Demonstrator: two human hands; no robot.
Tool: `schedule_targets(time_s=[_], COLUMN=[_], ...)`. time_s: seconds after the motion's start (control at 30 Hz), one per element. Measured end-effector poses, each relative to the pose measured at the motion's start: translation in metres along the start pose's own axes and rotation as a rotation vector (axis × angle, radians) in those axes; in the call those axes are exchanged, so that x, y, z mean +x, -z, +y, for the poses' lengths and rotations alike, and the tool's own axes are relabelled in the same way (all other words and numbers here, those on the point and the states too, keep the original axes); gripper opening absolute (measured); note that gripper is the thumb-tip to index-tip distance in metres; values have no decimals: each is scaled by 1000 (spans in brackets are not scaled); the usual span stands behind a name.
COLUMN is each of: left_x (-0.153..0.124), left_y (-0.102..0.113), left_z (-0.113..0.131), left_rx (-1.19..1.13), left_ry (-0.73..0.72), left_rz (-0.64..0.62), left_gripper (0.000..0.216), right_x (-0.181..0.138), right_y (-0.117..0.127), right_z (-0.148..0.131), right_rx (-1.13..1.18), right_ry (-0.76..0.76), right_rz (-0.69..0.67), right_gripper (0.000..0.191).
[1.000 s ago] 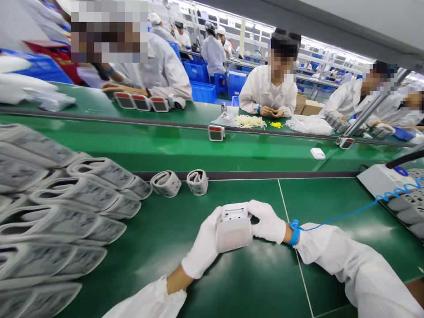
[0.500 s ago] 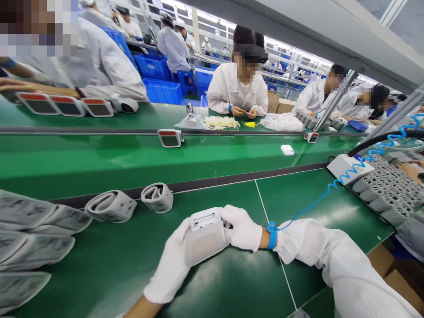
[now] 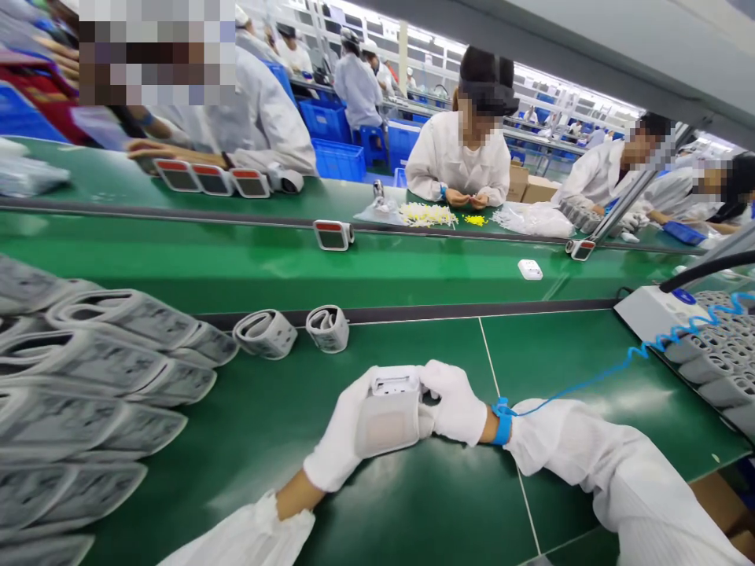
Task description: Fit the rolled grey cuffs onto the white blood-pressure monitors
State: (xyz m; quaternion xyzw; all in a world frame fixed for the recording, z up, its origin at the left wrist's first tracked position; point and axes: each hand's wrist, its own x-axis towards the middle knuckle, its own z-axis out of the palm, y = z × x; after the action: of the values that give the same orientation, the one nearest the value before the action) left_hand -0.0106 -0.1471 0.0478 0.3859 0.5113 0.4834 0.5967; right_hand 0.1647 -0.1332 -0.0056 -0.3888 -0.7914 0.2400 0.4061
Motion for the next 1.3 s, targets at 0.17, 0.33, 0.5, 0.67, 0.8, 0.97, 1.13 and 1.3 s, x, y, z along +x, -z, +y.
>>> schedule_targets(time_s=[0.17,0.33,0.5,0.67,0.8,0.97,1.13,1.3], left_x=[15,17,23,25,12,2,0,1], left_y=[2,15,20,9,-2,-3,2,3], left_z=[-15,-30,-40,-49,-64,-76,-72,-71], left_rx=[183,313,558,693,874,930,941,916], left_ry=[-317,-430,-507,-725,-918,-960,-912,-896], left_rz=[141,221,272,239,58,3,31,41], left_gripper=[38,48,62,59,52,46,45,42], right_x=[22,28,57,141,215,259,261,220], right_y=[6,14,10,28,51,48,57,128], right_z=[12,0,-7,38,91,140,170,188], right_rx=[239,178,-64,-317,-457,-547,-726,-905], right_ry=[-193,-239,-23,-149,-477,-571,-692,-883], right_rz=[24,-43,-87,215,269,264,257,285], right_gripper=[31,50,88,69,54,63,78,76])
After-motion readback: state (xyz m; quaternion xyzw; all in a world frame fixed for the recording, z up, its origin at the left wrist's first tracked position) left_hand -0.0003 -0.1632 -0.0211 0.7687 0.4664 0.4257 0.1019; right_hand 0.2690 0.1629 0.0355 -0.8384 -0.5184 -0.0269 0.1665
